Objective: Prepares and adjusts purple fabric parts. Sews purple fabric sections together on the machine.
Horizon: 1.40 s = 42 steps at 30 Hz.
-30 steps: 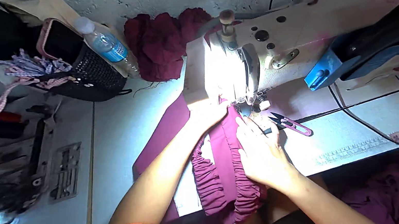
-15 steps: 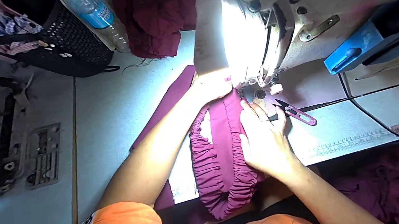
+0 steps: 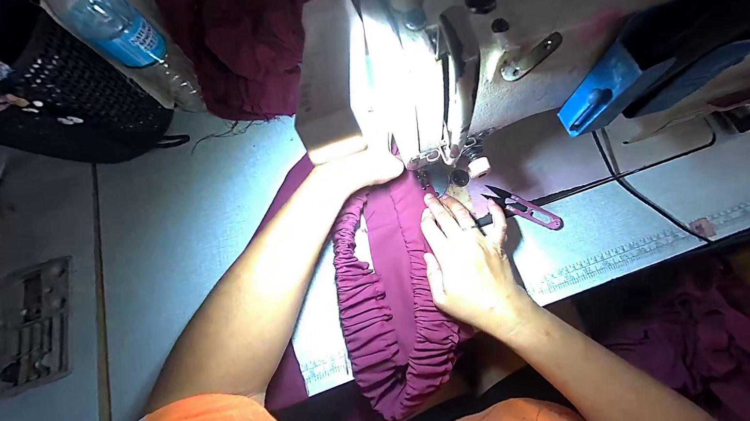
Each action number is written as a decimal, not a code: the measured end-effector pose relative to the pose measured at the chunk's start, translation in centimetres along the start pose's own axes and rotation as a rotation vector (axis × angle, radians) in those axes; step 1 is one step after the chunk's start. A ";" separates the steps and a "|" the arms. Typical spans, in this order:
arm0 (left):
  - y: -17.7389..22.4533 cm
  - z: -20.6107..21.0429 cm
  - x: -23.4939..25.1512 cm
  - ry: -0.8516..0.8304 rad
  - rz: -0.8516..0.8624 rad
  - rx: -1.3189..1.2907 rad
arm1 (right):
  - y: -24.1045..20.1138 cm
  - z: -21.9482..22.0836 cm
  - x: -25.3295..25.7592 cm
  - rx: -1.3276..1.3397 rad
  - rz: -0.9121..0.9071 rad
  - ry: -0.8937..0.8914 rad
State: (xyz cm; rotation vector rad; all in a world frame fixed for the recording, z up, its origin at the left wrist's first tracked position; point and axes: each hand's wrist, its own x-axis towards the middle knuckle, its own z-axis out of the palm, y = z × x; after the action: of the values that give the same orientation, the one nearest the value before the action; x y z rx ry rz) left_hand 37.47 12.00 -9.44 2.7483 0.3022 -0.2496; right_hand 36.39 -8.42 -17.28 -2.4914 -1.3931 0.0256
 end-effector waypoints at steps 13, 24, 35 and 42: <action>0.0 -0.4 0.2 0.012 0.002 -0.080 | -0.1 0.2 -0.1 -0.003 0.009 0.011; -1.2 0.0 1.4 -0.041 -0.022 0.011 | -0.1 0.3 -0.2 -0.003 0.009 0.035; 2.0 3.6 -5.5 0.239 -0.341 -0.036 | 0.3 0.3 0.1 0.035 -0.028 0.033; 2.0 6.0 -4.1 0.301 -0.522 -0.244 | 0.0 0.2 0.1 -0.015 -0.007 0.027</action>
State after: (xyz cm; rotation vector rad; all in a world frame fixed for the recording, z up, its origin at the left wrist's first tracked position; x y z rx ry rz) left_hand 33.18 7.17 -13.39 2.4125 1.0583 0.0721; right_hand 36.39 -8.24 -17.49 -2.4896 -1.3959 -0.0192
